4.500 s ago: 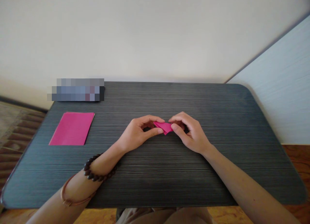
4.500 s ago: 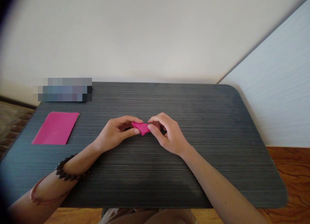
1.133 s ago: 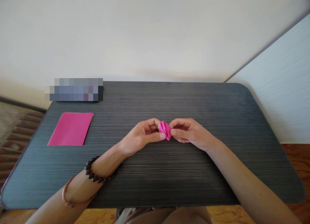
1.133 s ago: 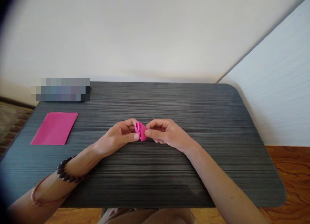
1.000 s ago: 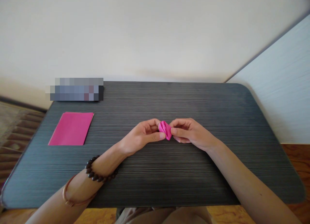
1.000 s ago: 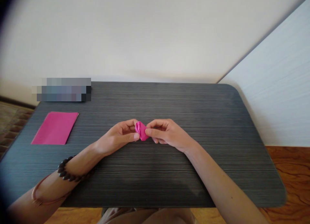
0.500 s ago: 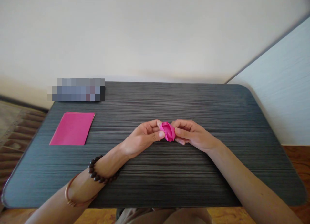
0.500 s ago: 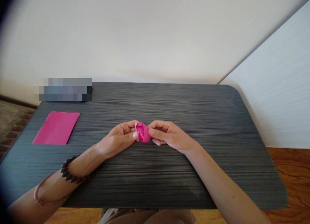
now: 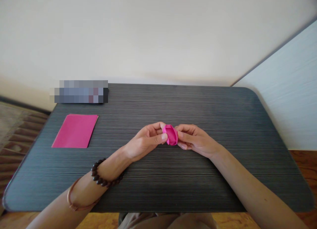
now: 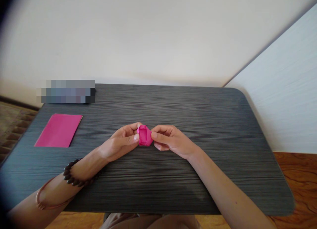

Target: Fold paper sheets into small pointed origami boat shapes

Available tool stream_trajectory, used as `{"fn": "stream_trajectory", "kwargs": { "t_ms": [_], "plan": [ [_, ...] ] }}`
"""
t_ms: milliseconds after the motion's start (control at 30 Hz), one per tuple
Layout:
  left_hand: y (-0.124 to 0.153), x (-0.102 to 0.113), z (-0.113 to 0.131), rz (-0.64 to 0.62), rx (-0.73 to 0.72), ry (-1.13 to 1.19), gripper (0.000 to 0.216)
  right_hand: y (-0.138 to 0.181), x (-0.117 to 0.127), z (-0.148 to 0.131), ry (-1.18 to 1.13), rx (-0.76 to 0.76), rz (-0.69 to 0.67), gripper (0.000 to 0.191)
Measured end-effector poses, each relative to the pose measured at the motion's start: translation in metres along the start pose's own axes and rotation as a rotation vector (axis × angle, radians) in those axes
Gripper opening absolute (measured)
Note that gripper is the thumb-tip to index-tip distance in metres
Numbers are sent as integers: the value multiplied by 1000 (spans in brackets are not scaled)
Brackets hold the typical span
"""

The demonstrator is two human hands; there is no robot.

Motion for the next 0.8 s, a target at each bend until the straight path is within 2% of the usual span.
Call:
{"fn": "stream_trajectory", "kwargs": {
  "t_ms": [400,600,800],
  "plan": [
    [-1,3,0,28,-25,-13,25,-1,-1,0,1,5,32,25],
    [-2,2,7,-15,-154,-142,40,-2,0,-1,-55,26,130,23],
    [-4,6,7,190,-280,-490,27,-3,-1,-3,-80,22,122,23]
  ]
}}
Point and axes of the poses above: each hand's wrist, its own y-axis away from the middle knuckle, its own x-axis out of the back of the hand, z = x × y, the point moved 2 cm from there along -y, towards the middle knuckle, and after that the axes turned 6 degrees about -z, right-handed, at the moved point
